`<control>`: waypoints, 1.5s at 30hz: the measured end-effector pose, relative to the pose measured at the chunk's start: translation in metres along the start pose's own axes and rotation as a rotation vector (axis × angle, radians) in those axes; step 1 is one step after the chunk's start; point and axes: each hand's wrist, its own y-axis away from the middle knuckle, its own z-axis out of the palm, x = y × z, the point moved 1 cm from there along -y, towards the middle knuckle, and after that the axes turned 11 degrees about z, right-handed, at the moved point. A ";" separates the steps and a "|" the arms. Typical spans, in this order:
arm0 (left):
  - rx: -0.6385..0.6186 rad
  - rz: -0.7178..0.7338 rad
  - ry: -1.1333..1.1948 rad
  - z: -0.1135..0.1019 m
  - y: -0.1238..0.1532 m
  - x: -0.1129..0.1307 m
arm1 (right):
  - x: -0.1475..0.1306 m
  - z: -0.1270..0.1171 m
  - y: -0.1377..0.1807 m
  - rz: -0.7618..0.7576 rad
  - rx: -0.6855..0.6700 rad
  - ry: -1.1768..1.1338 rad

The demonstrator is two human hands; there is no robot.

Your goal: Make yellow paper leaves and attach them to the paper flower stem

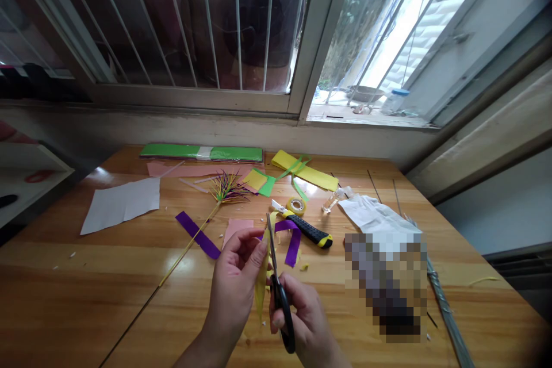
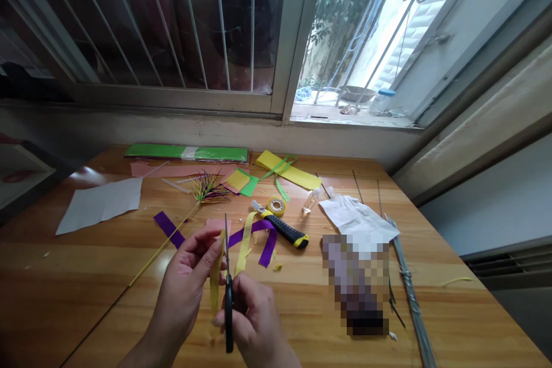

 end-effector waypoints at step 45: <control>-0.286 -0.220 0.063 -0.013 -0.008 -0.004 | -0.058 -0.027 -0.045 0.108 -0.010 -0.252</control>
